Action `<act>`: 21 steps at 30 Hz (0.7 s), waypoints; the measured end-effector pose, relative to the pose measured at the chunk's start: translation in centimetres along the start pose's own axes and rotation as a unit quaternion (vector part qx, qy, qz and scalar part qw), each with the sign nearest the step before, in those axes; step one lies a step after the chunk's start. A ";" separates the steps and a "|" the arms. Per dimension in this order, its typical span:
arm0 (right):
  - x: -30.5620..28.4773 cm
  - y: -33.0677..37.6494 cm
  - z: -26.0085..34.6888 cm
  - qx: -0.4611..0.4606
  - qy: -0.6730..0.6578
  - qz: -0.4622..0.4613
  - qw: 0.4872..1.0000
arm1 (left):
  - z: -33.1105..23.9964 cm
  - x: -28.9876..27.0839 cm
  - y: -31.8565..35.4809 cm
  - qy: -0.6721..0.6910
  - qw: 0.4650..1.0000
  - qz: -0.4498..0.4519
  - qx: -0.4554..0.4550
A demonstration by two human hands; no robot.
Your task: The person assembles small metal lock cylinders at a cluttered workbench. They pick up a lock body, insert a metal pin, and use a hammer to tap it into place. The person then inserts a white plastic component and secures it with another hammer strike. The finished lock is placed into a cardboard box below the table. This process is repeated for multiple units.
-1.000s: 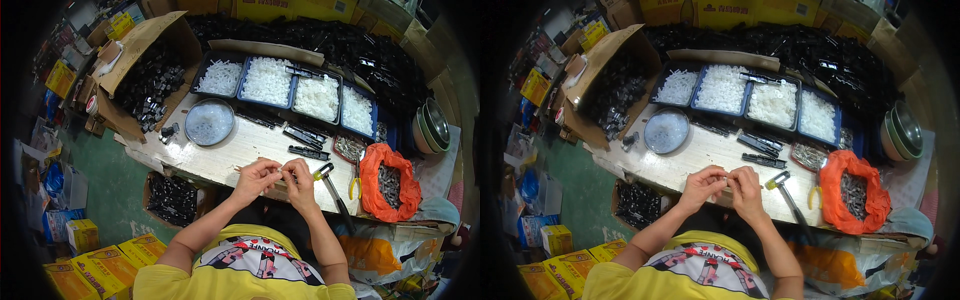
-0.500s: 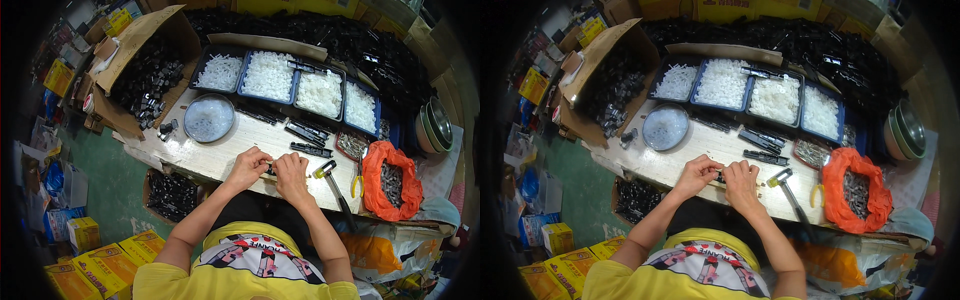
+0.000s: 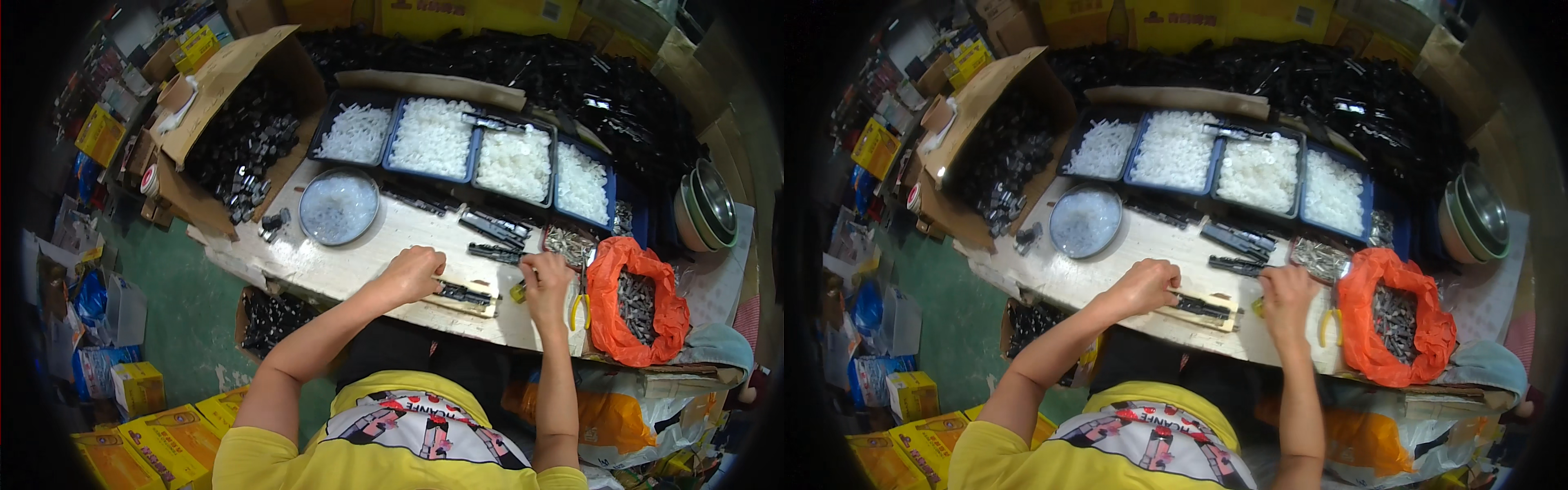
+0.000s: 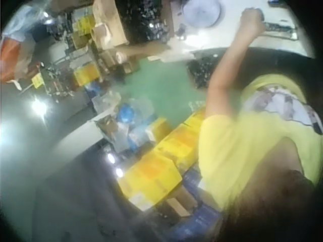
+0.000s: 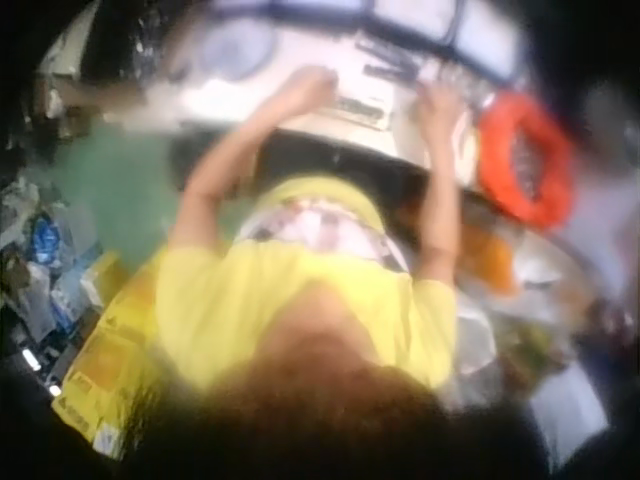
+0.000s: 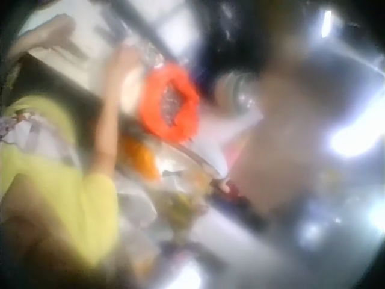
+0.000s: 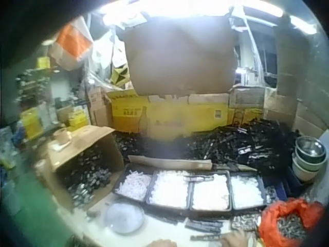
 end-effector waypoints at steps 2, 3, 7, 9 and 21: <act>-2.0 -0.3 -2.6 0.042 0.068 -0.018 0.997 | -0.2 -0.8 -1.1 0.010 0.998 0.059 0.021; -2.7 -0.5 -3.7 0.053 0.102 -0.018 0.993 | -0.5 -1.2 -1.7 0.015 0.996 0.087 0.029; -3.3 -1.2 -7.8 0.115 0.219 0.014 0.969 | -2.2 -4.4 -8.5 0.051 0.989 -0.108 0.087; -2.8 -2.0 -8.7 0.116 0.261 0.027 0.958 | -2.7 -5.8 -11.8 0.007 0.981 -0.187 0.052; -2.2 -2.9 -9.0 0.082 0.236 0.051 0.967 | -4.5 -5.2 -19.4 -0.114 0.938 -0.303 0.120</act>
Point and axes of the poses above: each hand's wrist, its own y-axis away from the middle knuckle, its own x-axis out of the palm, z = x × y, the point moved 6 cm from there along -y, towards the middle knuckle, and after that the axes turned 6 degrees about -y, right-handed, at the moved point
